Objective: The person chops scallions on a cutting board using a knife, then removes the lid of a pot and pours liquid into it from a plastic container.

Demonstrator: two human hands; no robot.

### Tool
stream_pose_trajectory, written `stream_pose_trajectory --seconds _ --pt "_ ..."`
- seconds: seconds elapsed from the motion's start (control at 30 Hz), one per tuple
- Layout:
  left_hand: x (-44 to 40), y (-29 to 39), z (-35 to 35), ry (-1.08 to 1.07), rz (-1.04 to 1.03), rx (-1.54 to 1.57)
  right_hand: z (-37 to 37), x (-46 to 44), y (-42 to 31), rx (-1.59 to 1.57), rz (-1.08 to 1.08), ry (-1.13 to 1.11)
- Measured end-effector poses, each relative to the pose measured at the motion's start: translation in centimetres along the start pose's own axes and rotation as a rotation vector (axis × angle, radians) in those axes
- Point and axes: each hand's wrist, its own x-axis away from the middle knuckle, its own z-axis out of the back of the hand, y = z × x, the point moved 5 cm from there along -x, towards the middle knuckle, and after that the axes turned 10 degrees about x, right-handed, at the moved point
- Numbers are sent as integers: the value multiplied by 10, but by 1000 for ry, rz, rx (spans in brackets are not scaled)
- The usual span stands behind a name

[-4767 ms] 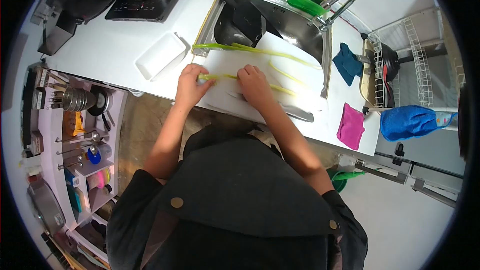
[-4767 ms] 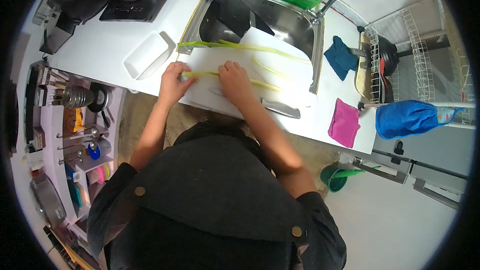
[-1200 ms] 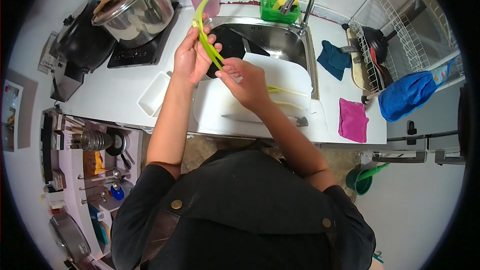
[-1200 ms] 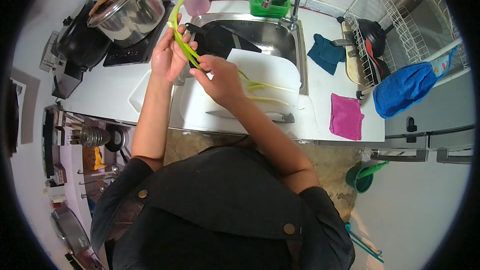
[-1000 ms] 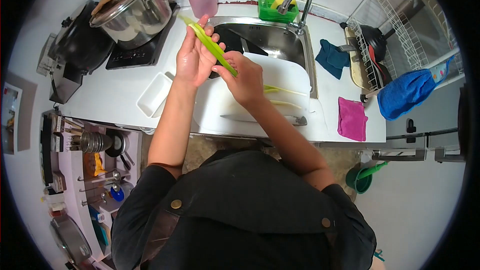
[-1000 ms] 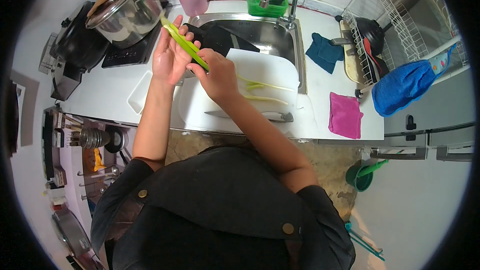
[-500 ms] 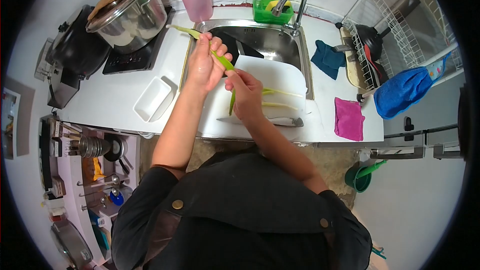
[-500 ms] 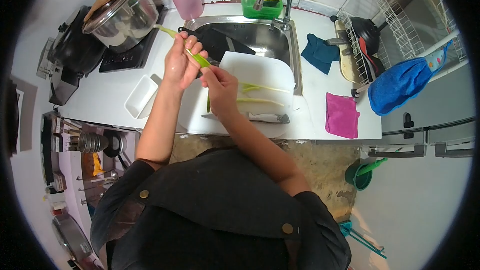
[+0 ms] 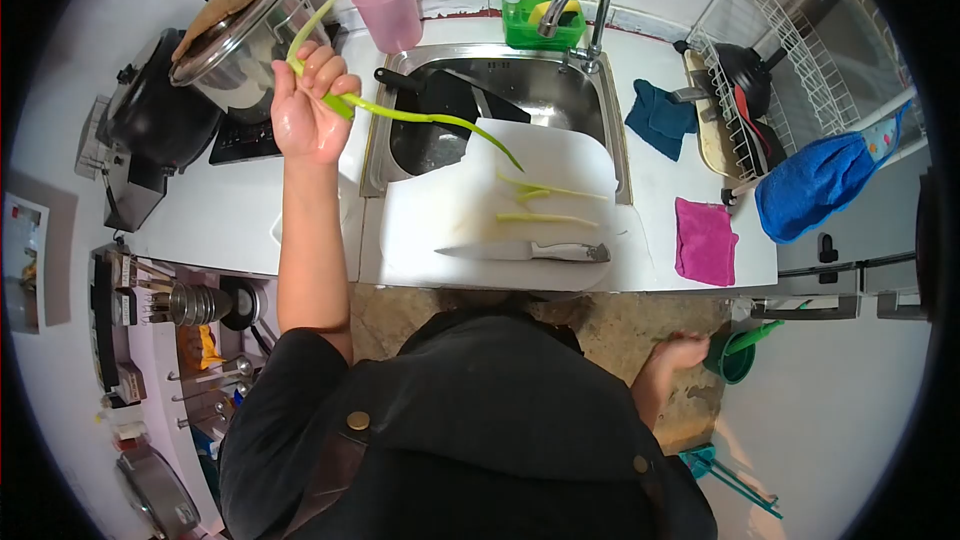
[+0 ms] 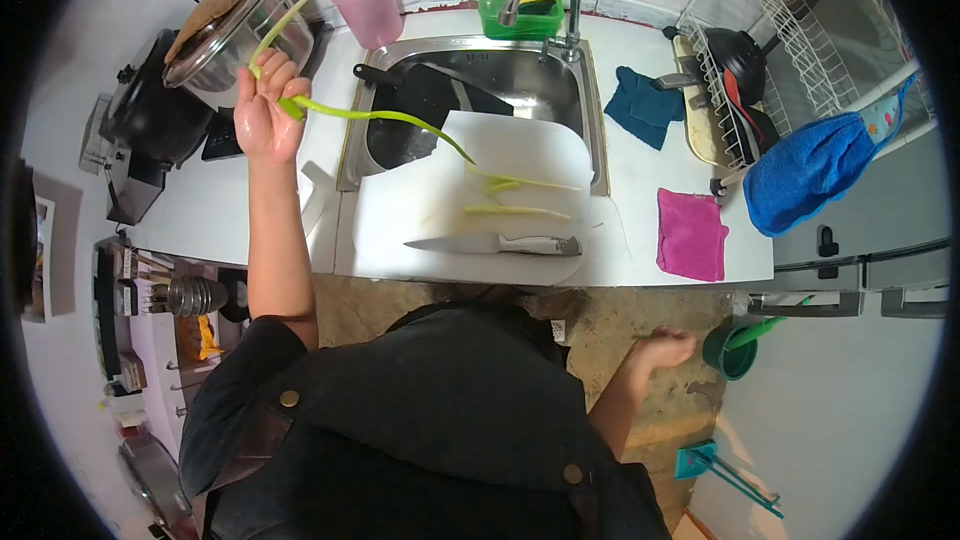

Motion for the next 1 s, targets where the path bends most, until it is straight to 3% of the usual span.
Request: stream_pose_trajectory --seconds 0.1,0.2,0.3,0.4,0.53,0.6,0.67,0.7,0.8,0.83,0.87,1.0 --pt "4 -1 -4 -15 45 73 66 -44 181 269 -510 -125" --pt "5 -4 -6 10 45 91 17 29 227 318 -692 -643" --pt "6 -10 -7 4 67 112 -42 69 223 229 -694 -806" --pt "5 -13 -11 -18 79 109 -41 52 209 328 -571 -678" --pt "7 -8 -10 -10 59 126 8 1 123 583 58 149" --pt "7 -6 -9 17 69 138 -3 2 51 528 360 278" --pt "7 -4 -7 28 53 151 -32 8 4 217 662 -18" --pt "7 -5 -6 29 66 154 -59 33 -23 60 487 -252" --pt "8 -7 -8 18 63 164 -137 158 -99 102 396 -1066" --pt "8 -9 -9 14 74 165 -150 200 -114 110 625 -1259" --pt "8 -9 -8 26 69 165 -158 236 -119 94 601 -1411" --pt "11 -7 -11 32 53 140 -176 300 -129 -2 703 -1543"
